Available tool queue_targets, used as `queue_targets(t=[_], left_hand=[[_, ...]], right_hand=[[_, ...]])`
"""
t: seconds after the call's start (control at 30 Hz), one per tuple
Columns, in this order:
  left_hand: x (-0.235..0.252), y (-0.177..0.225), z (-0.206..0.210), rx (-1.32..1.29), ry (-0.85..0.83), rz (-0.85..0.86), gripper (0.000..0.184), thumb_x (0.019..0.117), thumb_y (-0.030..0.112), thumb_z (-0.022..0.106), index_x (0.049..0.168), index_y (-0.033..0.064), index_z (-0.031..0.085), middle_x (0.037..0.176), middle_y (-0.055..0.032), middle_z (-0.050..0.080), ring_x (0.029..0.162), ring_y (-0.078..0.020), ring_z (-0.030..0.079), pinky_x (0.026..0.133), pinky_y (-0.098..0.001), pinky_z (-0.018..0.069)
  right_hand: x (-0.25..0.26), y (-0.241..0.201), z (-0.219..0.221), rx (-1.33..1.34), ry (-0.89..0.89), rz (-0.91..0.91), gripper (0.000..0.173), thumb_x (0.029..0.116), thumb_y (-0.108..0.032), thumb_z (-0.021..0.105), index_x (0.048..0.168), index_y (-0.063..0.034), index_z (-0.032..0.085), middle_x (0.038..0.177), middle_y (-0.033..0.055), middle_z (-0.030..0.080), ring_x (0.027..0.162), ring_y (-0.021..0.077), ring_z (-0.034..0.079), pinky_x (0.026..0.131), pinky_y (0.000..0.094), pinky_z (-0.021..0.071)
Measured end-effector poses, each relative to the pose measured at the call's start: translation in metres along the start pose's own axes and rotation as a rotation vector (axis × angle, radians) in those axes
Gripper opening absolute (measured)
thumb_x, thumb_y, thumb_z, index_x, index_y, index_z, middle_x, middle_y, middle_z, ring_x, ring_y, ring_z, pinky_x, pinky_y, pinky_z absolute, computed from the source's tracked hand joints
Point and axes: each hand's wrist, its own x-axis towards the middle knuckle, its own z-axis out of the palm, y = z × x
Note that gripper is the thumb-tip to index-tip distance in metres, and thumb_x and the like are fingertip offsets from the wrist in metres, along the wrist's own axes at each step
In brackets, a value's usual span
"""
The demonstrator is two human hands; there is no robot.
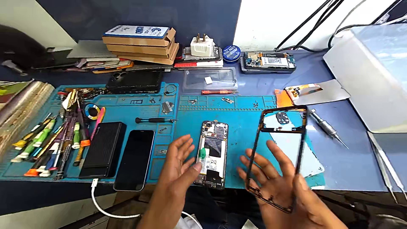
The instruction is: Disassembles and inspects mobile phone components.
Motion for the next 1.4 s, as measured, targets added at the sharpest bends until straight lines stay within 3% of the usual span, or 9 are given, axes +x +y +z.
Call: queue_targets(t=[0.23, 0.37, 0.7, 0.9, 1.17, 1.27, 1.33, 1.4], left_hand=[[-0.009, 0.006, 0.011, -0.017, -0.039, -0.046, 0.069, 0.0865, 0.014, 0.061, 0.152, 0.0155, 0.039, 0.155, -0.0080, 0.045, 0.143, -0.0258, 0.045, 0.115, -0.0449, 0.0452], [-0.014, 0.008, 0.014, -0.052, -0.072, -0.062, 0.070, 0.0864, 0.014, 0.061, 0.153, 0.0129, 0.037, 0.156, -0.0090, 0.044, 0.144, -0.0266, 0.044, 0.116, -0.0462, 0.0441], [-0.014, 0.017, 0.019, -0.265, 0.038, -0.188, 0.071, 0.0815, 0.009, 0.062, 0.150, 0.0133, 0.041, 0.150, -0.0147, 0.050, 0.135, -0.0293, 0.053, 0.107, -0.0457, 0.0500], [-0.003, 0.024, 0.015, -0.345, 0.109, -0.286, 0.059, 0.0878, 0.010, 0.057, 0.146, 0.0141, 0.046, 0.144, -0.0171, 0.055, 0.130, -0.0326, 0.057, 0.104, -0.0501, 0.0506], [0.007, 0.024, 0.010, -0.347, 0.055, -0.302, 0.054, 0.0944, 0.013, 0.054, 0.148, 0.0117, 0.045, 0.138, -0.0171, 0.060, 0.124, -0.0323, 0.061, 0.099, -0.0496, 0.0534], [0.016, 0.021, 0.013, -0.173, -0.035, -0.217, 0.056, 0.0945, 0.012, 0.060, 0.149, 0.0090, 0.046, 0.128, -0.0161, 0.065, 0.108, -0.0290, 0.067, 0.088, -0.0420, 0.0578], [0.025, 0.017, 0.017, 0.003, -0.077, -0.159, 0.055, 0.0934, 0.015, 0.067, 0.146, 0.0098, 0.052, 0.113, -0.0129, 0.068, 0.087, -0.0234, 0.068, 0.075, -0.0354, 0.0592], [0.033, 0.013, 0.021, 0.167, -0.105, -0.132, 0.051, 0.0922, 0.020, 0.072, 0.140, 0.0117, 0.057, 0.101, -0.0086, 0.069, 0.079, -0.0195, 0.068, 0.069, -0.0330, 0.0603]], right_hand=[[0.012, 0.014, 0.016, 0.000, 0.015, 0.025, 0.079, 0.0954, -0.036, 0.066, 0.161, -0.0126, 0.029, 0.144, 0.0246, 0.055, 0.135, 0.0382, 0.054, 0.115, 0.0578, 0.0398], [0.010, 0.004, 0.008, -0.031, -0.003, 0.037, 0.079, 0.0949, -0.038, 0.068, 0.160, -0.0124, 0.031, 0.145, 0.0250, 0.054, 0.137, 0.0402, 0.052, 0.115, 0.0603, 0.0402], [0.011, -0.004, 0.000, -0.043, -0.031, 0.057, 0.079, 0.0947, -0.039, 0.068, 0.160, -0.0147, 0.031, 0.145, 0.0261, 0.054, 0.136, 0.0423, 0.053, 0.112, 0.0617, 0.0425], [0.012, -0.005, -0.002, -0.025, -0.027, 0.069, 0.079, 0.0944, -0.038, 0.069, 0.161, -0.0152, 0.031, 0.144, 0.0267, 0.054, 0.134, 0.0424, 0.055, 0.110, 0.0613, 0.0447], [0.013, -0.005, -0.004, -0.032, -0.024, 0.079, 0.079, 0.0943, -0.037, 0.069, 0.160, -0.0148, 0.031, 0.143, 0.0272, 0.054, 0.132, 0.0418, 0.057, 0.109, 0.0593, 0.0468], [0.013, -0.006, -0.004, -0.033, -0.010, 0.087, 0.078, 0.0942, -0.036, 0.069, 0.160, -0.0143, 0.032, 0.143, 0.0276, 0.054, 0.132, 0.0424, 0.057, 0.108, 0.0602, 0.0473], [0.014, -0.005, -0.005, -0.038, -0.013, 0.079, 0.079, 0.0940, -0.035, 0.070, 0.160, -0.0131, 0.032, 0.142, 0.0282, 0.055, 0.131, 0.0429, 0.057, 0.108, 0.0608, 0.0477], [0.014, -0.003, -0.005, -0.054, -0.006, 0.071, 0.080, 0.0929, -0.035, 0.071, 0.159, -0.0124, 0.032, 0.141, 0.0281, 0.055, 0.129, 0.0418, 0.059, 0.107, 0.0593, 0.0489]])
